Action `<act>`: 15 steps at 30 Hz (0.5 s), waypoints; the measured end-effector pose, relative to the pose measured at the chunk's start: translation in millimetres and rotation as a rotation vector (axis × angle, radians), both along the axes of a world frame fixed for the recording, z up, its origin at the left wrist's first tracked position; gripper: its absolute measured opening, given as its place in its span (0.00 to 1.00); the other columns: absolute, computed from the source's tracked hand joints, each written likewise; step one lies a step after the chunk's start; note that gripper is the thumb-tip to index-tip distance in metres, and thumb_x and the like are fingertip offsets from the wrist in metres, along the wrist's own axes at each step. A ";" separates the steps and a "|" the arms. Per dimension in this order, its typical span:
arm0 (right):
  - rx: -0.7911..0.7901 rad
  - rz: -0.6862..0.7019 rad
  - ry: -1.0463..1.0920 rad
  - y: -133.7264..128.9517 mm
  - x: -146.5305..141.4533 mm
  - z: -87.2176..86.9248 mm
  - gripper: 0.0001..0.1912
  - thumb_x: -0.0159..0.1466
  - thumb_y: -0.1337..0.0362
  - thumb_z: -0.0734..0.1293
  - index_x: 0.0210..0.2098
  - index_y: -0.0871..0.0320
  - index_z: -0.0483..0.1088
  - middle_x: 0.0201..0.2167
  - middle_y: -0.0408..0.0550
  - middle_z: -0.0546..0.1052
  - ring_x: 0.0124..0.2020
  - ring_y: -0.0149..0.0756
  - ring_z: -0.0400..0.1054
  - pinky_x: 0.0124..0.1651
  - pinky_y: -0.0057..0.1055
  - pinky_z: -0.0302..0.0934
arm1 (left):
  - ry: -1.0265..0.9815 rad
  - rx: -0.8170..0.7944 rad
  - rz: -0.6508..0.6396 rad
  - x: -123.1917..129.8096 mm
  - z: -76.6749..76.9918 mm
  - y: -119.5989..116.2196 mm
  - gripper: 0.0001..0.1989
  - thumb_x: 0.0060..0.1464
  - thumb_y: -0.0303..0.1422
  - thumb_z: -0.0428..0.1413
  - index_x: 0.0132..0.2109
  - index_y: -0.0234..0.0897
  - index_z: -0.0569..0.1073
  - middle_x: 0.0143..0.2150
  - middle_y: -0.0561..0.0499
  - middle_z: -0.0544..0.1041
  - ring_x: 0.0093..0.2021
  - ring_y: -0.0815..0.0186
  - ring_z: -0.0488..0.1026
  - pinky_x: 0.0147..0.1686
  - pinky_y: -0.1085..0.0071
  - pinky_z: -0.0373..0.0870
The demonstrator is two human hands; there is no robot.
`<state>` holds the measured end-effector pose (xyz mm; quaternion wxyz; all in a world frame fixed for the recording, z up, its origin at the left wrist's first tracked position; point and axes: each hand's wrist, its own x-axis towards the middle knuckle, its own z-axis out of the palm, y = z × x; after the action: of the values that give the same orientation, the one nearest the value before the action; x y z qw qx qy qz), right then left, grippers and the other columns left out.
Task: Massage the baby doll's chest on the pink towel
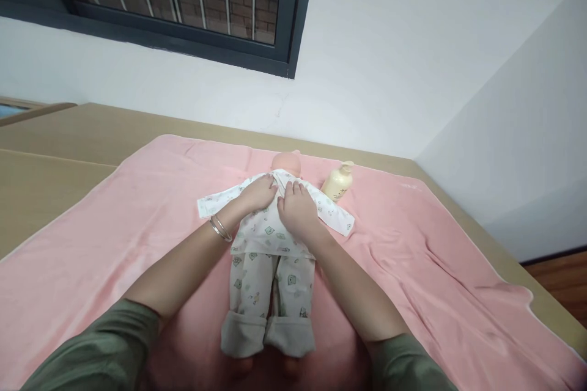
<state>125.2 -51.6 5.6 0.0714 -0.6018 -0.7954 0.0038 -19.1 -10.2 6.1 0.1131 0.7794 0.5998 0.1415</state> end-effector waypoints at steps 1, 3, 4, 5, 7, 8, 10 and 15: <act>0.002 0.015 -0.012 -2.9 -1.2 2.0 0.34 0.77 0.59 0.51 0.75 0.78 0.53 0.74 0.74 0.59 0.76 0.58 0.54 0.78 0.48 0.48 | -0.004 -0.001 0.009 -0.2 0.8 1.1 0.26 0.71 0.33 0.40 0.65 0.23 0.72 0.69 0.32 0.73 0.70 0.56 0.72 0.69 0.65 0.66; -0.023 0.021 0.006 -1.6 1.0 5.8 0.34 0.77 0.60 0.50 0.74 0.77 0.55 0.73 0.73 0.61 0.76 0.56 0.55 0.78 0.46 0.49 | 0.043 -0.011 0.026 2.4 4.7 -3.4 0.26 0.71 0.33 0.39 0.61 0.25 0.76 0.65 0.32 0.77 0.66 0.54 0.75 0.67 0.63 0.69; -0.046 0.018 0.031 2.4 4.2 7.0 0.33 0.77 0.60 0.50 0.74 0.77 0.56 0.73 0.72 0.62 0.77 0.55 0.55 0.77 0.44 0.50 | 0.087 -0.018 0.032 4.9 7.6 -8.5 0.25 0.71 0.32 0.40 0.58 0.26 0.77 0.62 0.31 0.79 0.64 0.53 0.77 0.65 0.62 0.71; -0.070 0.016 0.060 7.9 8.4 7.4 0.33 0.78 0.59 0.50 0.74 0.76 0.56 0.73 0.70 0.62 0.77 0.54 0.55 0.78 0.43 0.50 | 0.132 -0.033 0.031 7.7 10.8 -14.9 0.24 0.70 0.32 0.41 0.56 0.27 0.79 0.60 0.31 0.80 0.61 0.51 0.79 0.62 0.61 0.73; -0.102 0.017 0.119 21.1 18.3 6.1 0.34 0.78 0.56 0.50 0.74 0.76 0.56 0.75 0.68 0.59 0.78 0.53 0.52 0.79 0.43 0.47 | 0.210 -0.070 -0.004 13.1 16.8 -28.4 0.22 0.67 0.30 0.44 0.54 0.29 0.81 0.58 0.30 0.81 0.59 0.49 0.80 0.58 0.59 0.75; -0.111 0.022 0.147 27.5 23.0 4.6 0.36 0.78 0.54 0.51 0.75 0.76 0.55 0.76 0.67 0.57 0.79 0.52 0.50 0.80 0.43 0.45 | 0.238 -0.085 -0.033 15.2 19.3 -34.3 0.21 0.66 0.29 0.46 0.54 0.29 0.81 0.58 0.30 0.81 0.59 0.48 0.79 0.57 0.58 0.76; -0.121 0.029 0.190 36.7 29.9 0.8 0.38 0.78 0.51 0.52 0.75 0.75 0.52 0.78 0.66 0.53 0.80 0.52 0.47 0.81 0.43 0.43 | 0.277 -0.097 -0.083 17.4 22.5 -42.2 0.22 0.65 0.28 0.47 0.58 0.27 0.79 0.61 0.28 0.78 0.63 0.47 0.77 0.58 0.58 0.75; -0.111 -0.036 0.170 32.0 23.3 -2.0 0.39 0.78 0.50 0.53 0.76 0.76 0.50 0.78 0.67 0.52 0.80 0.53 0.45 0.81 0.44 0.40 | 0.236 -0.181 -0.066 11.2 24.3 -37.0 0.28 0.71 0.34 0.40 0.66 0.20 0.71 0.70 0.24 0.70 0.66 0.45 0.74 0.61 0.56 0.73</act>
<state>148.6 -19.6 3.6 0.1051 -0.6166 -0.7741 0.0976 -7.8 -47.2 30.5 0.1159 0.7965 0.5933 -0.0097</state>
